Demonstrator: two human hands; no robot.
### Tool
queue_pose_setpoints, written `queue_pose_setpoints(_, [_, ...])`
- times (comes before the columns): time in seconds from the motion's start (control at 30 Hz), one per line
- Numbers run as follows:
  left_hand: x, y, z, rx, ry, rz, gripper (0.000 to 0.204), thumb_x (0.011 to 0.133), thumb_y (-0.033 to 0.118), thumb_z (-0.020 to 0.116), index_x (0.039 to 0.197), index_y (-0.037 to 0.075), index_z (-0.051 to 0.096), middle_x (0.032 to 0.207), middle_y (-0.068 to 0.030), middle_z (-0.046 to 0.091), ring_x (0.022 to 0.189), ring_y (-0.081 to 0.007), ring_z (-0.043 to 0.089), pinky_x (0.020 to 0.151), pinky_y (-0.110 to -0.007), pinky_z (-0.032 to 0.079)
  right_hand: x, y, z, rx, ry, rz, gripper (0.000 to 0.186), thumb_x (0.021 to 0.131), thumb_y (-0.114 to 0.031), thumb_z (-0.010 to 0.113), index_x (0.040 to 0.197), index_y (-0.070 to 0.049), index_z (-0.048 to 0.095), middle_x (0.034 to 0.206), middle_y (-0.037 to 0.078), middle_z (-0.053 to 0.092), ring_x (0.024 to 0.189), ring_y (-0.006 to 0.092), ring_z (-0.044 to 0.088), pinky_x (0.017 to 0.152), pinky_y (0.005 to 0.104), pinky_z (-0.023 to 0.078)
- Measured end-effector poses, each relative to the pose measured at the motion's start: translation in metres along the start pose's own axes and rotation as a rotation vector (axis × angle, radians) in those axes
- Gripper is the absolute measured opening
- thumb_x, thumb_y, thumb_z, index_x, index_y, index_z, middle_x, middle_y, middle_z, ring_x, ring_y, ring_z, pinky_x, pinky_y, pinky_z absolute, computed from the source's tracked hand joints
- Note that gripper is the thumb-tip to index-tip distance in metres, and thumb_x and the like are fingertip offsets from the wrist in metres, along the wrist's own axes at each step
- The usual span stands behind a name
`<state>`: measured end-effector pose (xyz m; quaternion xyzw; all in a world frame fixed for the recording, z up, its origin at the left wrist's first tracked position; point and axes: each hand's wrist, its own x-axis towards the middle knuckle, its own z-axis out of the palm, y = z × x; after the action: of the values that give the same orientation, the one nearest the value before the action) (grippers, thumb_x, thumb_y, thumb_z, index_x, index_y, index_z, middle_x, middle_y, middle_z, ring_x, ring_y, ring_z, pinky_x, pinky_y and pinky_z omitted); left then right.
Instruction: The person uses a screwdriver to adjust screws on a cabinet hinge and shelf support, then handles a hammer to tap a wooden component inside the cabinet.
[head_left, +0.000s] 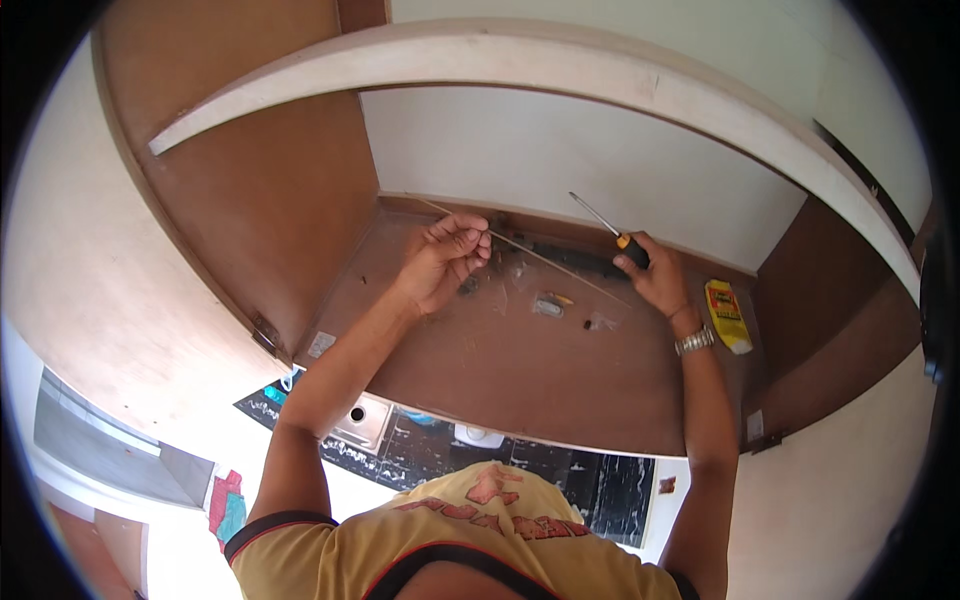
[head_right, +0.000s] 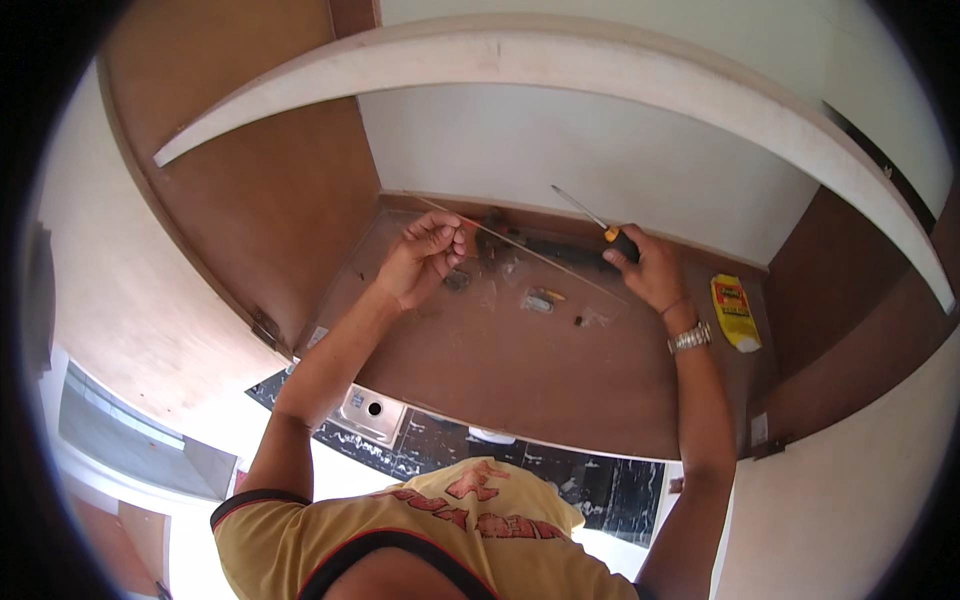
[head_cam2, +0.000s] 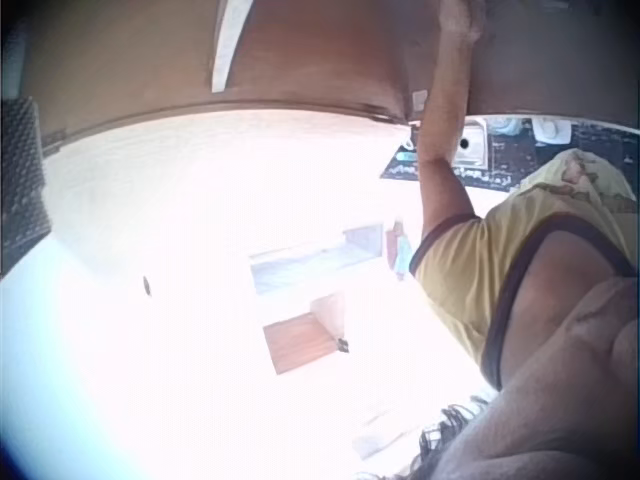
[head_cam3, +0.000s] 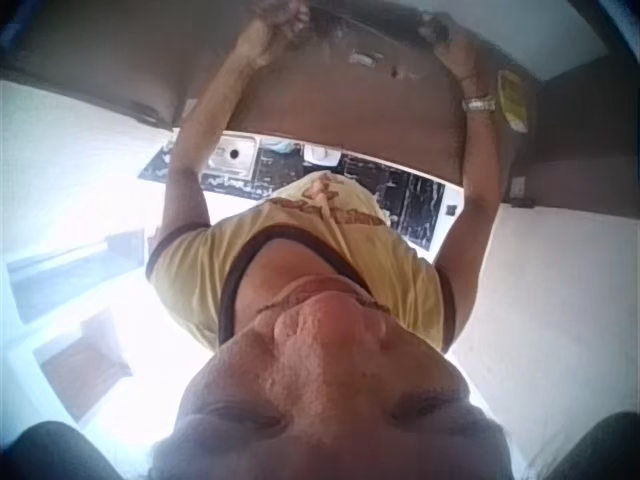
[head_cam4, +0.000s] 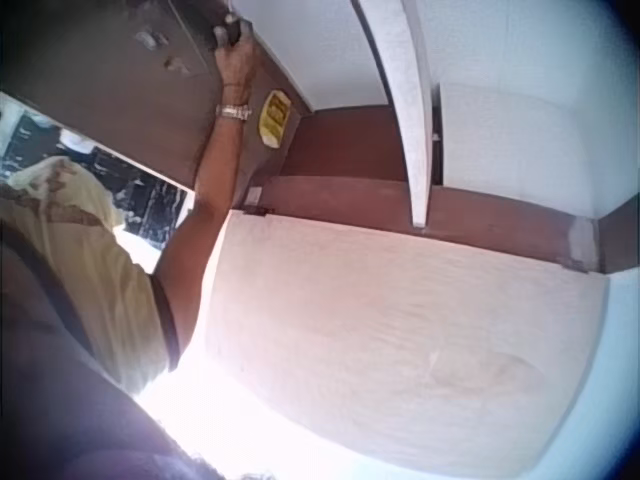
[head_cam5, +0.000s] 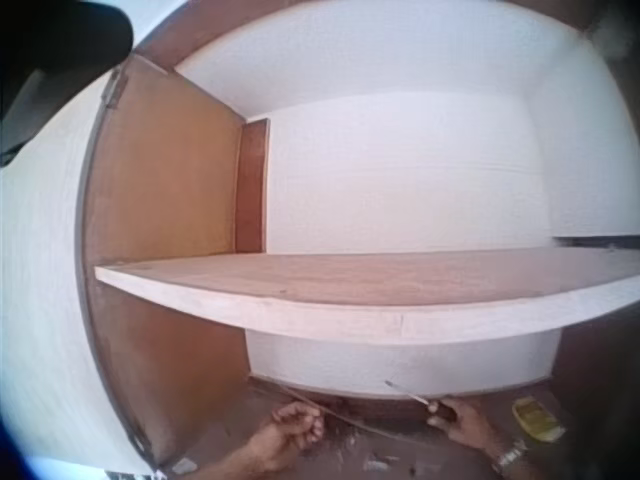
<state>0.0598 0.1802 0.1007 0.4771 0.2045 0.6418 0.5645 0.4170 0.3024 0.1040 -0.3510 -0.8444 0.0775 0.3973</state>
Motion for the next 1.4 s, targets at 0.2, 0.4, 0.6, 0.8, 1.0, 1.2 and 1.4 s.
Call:
queue_pose_setpoints(0.2, [-0.006, 0.025, 0.034, -0.214, 0.043, 0.028, 0.017, 0.102, 0.008, 0.062, 0.117, 0.002, 0.067, 0.101, -0.0059, 0.07, 0.094, -0.0178, 0.07, 0.084, -0.029, 0.06, -0.002, -0.133, -0.028, 0.121, -0.272, 0.028, 0.038, 0.096, -0.026, 0.069, 0.128, -0.007, 0.062, 0.104, 0.021, 0.072, 0.094, 0.0384, 0.07, 0.081, 0.0418, 0.056])
queue_pose_setpoints(0.4, [-0.009, 0.037, 0.05, -0.477, -0.057, 0.118, 0.022, 0.103, 0.012, 0.062, 0.123, 0.003, 0.064, 0.1, -0.0054, 0.069, 0.093, -0.0179, 0.07, 0.087, -0.028, 0.061, -0.008, -0.143, -0.018, 0.168, -0.032, -0.339, 0.037, 0.098, -0.017, 0.064, 0.131, -0.002, 0.059, 0.115, 0.021, 0.07, 0.096, 0.0391, 0.071, 0.081, 0.0436, 0.058])
queue_pose_setpoints(0.6, [-0.022, 0.054, 0.072, -0.291, 0.016, 0.25, 0.028, 0.101, 0.017, 0.065, 0.127, 0.007, 0.064, 0.102, -0.0024, 0.067, 0.092, -0.0144, 0.066, 0.085, -0.025, 0.057, -0.005, -0.154, -0.03, 0.158, -0.063, -0.362, 0.037, 0.096, -0.016, 0.065, 0.13, -0.001, 0.059, 0.11, 0.02, 0.071, 0.091, 0.0387, 0.071, 0.077, 0.043, 0.058])
queue_pose_setpoints(0.8, [-0.025, 0.068, 0.078, -0.203, 0.028, 0.283, 0.027, 0.104, 0.034, 0.059, 0.115, 0.009, 0.062, 0.098, -0.0014, 0.064, 0.088, -0.0135, 0.066, 0.077, -0.027, 0.055, 0.002, -0.164, -0.036, 0.15, -0.05, -0.457, 0.039, 0.095, -0.016, 0.066, 0.131, -0.001, 0.059, 0.103, 0.02, 0.072, 0.085, 0.0377, 0.072, 0.073, 0.0429, 0.058])
queue_pose_setpoints(1.0, [-0.033, 0.085, 0.115, -0.104, 0.217, 0.262, 0.026, 0.106, 0.033, 0.057, 0.112, 0.008, 0.062, 0.098, -0.0037, 0.066, 0.085, -0.014, 0.067, 0.074, -0.028, 0.055, 0.008, -0.17, -0.037, 0.159, 0.078, -0.601, 0.041, 0.094, -0.018, 0.067, 0.131, -0.002, 0.06, 0.101, 0.02, 0.072, 0.08, 0.0371, 0.072, 0.07, 0.0423, 0.058])
queue_pose_setpoints(1.2, [-0.05, 0.085, 0.138, 0.212, 0.245, 0.486, 0.028, 0.106, 0.029, 0.059, 0.111, 0.002, 0.061, 0.107, -0.0154, 0.07, 0.079, -0.0182, 0.071, 0.073, -0.031, 0.059, -0.008, -0.176, -0.066, 0.043, 0.036, -0.571, 0.048, 0.091, -0.016, 0.07, 0.136, -0.002, 0.059, 0.103, 0.02, 0.07, 0.078, 0.0356, 0.072, 0.068, 0.0426, 0.059])
queue_pose_setpoints(1.4, [-0.072, 0.133, 0.214, 0.496, -0.026, 0.725, 0.03, 0.105, 0.028, 0.06, 0.107, -0.002, 0.06, 0.096, -0.0217, 0.072, 0.068, -0.0221, 0.072, 0.063, -0.032, 0.06, -0.041, -0.212, -0.104, 0.385, 0.165, -0.623, 0.044, 0.097, -0.026, 0.07, 0.128, 0.004, 0.063, 0.111, 0.025, 0.072, 0.098, 0.0355, 0.073, 0.082, 0.041, 0.059])
